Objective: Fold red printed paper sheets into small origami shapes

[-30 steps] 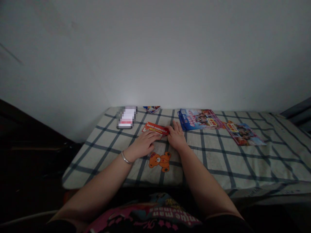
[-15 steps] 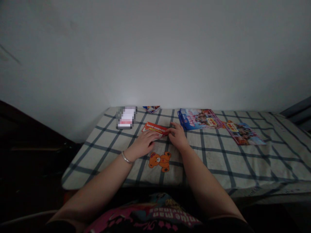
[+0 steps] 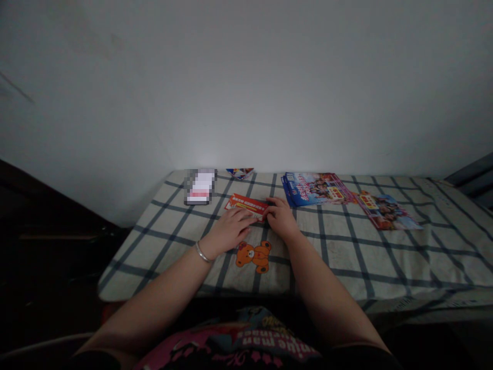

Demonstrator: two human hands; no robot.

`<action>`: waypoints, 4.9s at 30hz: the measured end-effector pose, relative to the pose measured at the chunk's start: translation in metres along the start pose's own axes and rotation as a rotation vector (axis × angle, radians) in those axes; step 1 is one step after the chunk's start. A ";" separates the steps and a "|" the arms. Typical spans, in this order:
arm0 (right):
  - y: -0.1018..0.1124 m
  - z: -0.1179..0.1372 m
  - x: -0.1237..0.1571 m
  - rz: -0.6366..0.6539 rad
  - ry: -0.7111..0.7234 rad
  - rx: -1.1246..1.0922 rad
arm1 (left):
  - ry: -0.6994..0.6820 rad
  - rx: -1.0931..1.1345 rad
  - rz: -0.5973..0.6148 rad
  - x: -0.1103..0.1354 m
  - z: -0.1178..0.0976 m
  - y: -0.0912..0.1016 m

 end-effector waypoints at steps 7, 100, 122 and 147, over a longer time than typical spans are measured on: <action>0.006 0.000 -0.003 -0.056 -0.009 0.038 | -0.003 0.044 -0.020 -0.003 0.002 0.003; 0.004 0.026 0.008 0.077 0.272 0.070 | 0.021 0.173 0.051 -0.002 0.025 0.005; 0.004 0.053 0.005 0.072 0.458 0.209 | 0.162 0.232 -0.066 -0.001 0.041 0.011; 0.003 0.053 0.009 0.123 0.263 0.362 | 0.156 -0.146 -0.012 -0.003 0.021 0.017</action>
Point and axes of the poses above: each hand's wrist, its own x-axis away from the middle knuckle, its own y-axis out of the back of the hand, z = x × y, the point moved 9 cm from there along -x, towards the middle knuckle, and after that the axes turned 9 degrees about -z, right-handed, at the moved point
